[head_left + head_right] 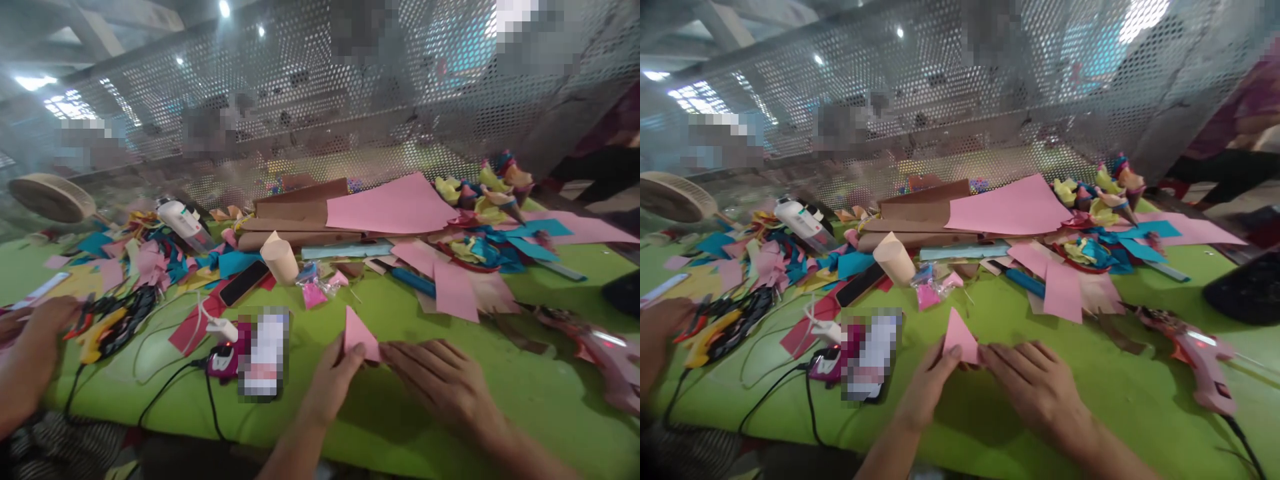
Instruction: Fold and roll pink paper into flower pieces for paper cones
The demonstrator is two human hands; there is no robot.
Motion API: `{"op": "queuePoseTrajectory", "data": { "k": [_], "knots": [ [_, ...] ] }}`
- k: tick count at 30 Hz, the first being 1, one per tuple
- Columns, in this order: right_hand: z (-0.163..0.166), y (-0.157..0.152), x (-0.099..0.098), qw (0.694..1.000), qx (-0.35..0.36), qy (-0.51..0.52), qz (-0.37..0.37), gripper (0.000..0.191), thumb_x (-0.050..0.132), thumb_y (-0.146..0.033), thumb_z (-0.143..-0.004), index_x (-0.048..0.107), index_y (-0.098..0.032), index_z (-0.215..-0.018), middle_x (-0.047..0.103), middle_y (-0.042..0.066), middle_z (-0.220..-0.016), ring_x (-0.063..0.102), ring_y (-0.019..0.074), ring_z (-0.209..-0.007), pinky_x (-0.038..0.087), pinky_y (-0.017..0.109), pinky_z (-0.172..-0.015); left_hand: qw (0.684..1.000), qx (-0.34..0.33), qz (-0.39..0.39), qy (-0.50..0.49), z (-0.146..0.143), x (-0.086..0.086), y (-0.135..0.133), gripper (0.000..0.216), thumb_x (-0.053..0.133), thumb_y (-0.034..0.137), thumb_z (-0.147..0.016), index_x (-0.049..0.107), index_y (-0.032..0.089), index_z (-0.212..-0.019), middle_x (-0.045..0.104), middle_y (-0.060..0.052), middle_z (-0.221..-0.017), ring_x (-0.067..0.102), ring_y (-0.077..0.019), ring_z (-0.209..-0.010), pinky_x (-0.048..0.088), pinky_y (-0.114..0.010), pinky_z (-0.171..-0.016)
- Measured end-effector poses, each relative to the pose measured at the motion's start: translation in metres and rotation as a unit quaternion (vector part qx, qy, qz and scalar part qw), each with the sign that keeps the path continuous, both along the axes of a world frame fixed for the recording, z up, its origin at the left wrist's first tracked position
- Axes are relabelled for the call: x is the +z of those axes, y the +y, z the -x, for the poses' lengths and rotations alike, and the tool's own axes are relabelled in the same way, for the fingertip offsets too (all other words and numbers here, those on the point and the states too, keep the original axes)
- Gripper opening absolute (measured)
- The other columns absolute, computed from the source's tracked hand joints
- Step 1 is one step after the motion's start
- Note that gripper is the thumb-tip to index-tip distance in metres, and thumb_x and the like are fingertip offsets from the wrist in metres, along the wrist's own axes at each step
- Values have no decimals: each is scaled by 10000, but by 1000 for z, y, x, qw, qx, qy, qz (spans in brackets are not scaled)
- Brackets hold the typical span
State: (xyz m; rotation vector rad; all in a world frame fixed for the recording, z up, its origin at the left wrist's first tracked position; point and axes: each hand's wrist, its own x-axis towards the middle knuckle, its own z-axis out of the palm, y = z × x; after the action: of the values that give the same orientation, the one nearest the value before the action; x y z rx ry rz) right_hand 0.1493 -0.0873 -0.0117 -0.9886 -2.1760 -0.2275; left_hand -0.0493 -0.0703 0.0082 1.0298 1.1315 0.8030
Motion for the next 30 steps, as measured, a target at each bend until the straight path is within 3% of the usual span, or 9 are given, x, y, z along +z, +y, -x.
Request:
{"op": "queuePoseTrajectory", "data": {
  "k": [3,6,9,12,15,18,27,30],
  "knots": [
    [-7,6,5,999,-39,15,26,234,524,-181,-958,655,-193,-1151,757,51,-981,671,180,-806,480,313,-711,997,72,0,23,0,-6,3,376,651,524,-796,707,154,-818,701,-55,-772,635,-214,-756,479,-343,-774],
    [-39,10,13,988,-152,6,21,172,528,-209,-956,689,-187,-1014,753,63,-920,666,208,-820,475,336,-755,995,93,-16,10,1,-8,7,321,656,471,-788,693,152,-794,686,-40,-718,634,-193,-707,484,-315,-726],
    [-80,10,17,953,-293,-52,46,237,487,-267,-963,708,-191,-923,739,85,-892,644,254,-790,446,371,-708,997,74,-23,-20,1,-6,9,277,654,413,-783,674,155,-882,685,-35,-740,633,-176,-685,483,-292,-684],
    [-106,14,16,906,-379,-127,140,250,483,-258,-943,719,-196,-883,730,98,-909,622,294,-842,412,384,-672,997,68,-25,-35,1,-4,9,220,646,341,-774,637,170,-912,658,-14,-757,610,-153,-683,472,-261,-640],
    [-110,24,11,875,-395,-162,230,237,492,-214,-916,726,-216,-885,734,80,-957,627,283,-889,414,377,-694,997,66,-31,-38,1,-2,8,173,635,287,-763,616,180,-898,625,-1,-765,577,-138,-702,457,-233,-611],
    [-106,33,6,861,-408,-162,257,240,492,-203,-897,729,-213,-937,735,93,-994,641,288,-916,434,375,-714,998,52,-31,-33,1,-1,8,187,644,278,-762,617,173,-915,637,-17,-789,573,-136,-711,450,-225,-612],
    [-102,33,11,852,-407,-177,277,219,492,-204,-878,707,-183,-840,736,121,-893,676,299,-816,441,372,-677,998,54,-27,-36,1,-1,10,398,674,246,-758,569,154,-1130,678,-70,-887,634,-168,-748,460,-240,-594],
    [-107,28,10,870,-387,-156,263,194,519,-201,-859,709,-183,-897,746,121,-907,685,295,-813,457,371,-677,995,71,-19,-65,1,-3,11,459,704,259,-735,551,163,-1157,688,-69,-903,653,-176,-749,452,-237,-569]
  ]
}}
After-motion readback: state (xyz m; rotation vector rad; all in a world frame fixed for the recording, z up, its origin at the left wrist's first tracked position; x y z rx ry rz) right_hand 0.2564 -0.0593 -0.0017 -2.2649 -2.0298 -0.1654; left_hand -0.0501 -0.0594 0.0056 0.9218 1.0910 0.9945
